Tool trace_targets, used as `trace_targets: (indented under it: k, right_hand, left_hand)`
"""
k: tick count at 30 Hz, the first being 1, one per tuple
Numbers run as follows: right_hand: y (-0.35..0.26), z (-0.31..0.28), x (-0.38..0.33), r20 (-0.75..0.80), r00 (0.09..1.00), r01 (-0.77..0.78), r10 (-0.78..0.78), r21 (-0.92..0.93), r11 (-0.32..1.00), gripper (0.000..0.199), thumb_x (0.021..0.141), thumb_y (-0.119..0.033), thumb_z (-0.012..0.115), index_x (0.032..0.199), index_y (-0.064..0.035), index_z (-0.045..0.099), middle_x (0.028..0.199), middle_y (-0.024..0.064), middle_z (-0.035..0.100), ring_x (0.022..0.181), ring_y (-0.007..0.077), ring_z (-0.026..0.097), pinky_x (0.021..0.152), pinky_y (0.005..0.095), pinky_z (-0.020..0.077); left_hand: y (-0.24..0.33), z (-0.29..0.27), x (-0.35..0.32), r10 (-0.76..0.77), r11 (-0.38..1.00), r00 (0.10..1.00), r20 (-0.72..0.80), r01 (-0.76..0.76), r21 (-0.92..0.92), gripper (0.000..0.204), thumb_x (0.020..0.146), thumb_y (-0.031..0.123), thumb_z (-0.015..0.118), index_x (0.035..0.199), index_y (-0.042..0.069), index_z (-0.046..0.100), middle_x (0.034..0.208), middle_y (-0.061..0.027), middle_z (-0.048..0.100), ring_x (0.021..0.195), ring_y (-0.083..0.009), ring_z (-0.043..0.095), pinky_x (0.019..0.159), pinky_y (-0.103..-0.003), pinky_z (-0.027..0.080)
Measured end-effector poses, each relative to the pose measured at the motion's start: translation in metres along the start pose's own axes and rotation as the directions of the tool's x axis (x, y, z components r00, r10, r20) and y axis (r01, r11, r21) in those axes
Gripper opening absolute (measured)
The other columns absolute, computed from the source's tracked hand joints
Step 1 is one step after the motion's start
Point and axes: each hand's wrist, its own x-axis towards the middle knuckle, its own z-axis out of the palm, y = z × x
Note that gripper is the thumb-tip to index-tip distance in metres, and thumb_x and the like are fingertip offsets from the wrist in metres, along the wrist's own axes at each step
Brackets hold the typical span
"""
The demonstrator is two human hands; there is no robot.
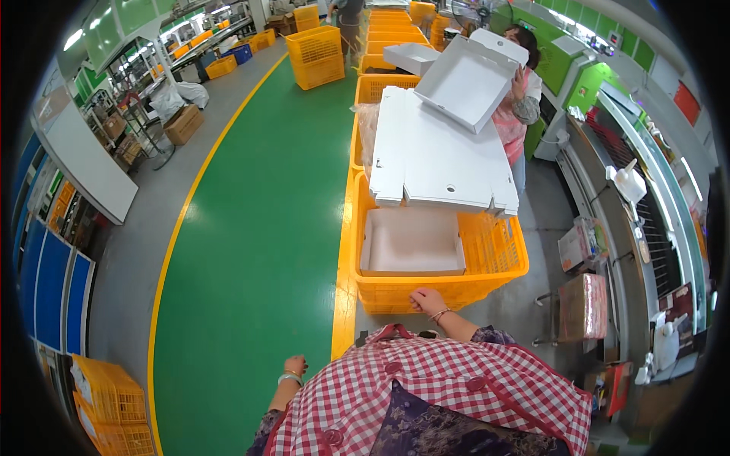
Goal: The person assembles white cardboard boxes by folding flaps and tucking tabs into slots. They repeatedly pick flat box blanks from a yellow crate, fold the sides into shape, and place the finished boxes into a stack or another crate.
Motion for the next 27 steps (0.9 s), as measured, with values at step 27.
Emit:
trace_targets:
  k: [27]
  right_hand:
    - [-0.213,0.048,0.288,-0.235,0.822,-0.076,-0.518,-0.948,0.309,0.063,0.087,-0.039,0.055,0.13,0.0037,0.042,0.135,0.0246,0.04,0.125,0.037,0.038,0.105,0.0426,0.0303]
  left_hand:
    - [-0.043,-0.072,0.128,-0.444,0.882,0.896,-0.025,0.431,-0.189,0.04,0.079,0.035,0.048,0.098,0.006,0.067,0.098,-0.0195,0.065,0.093,-0.0357,0.061,0.083,-0.044,0.046]
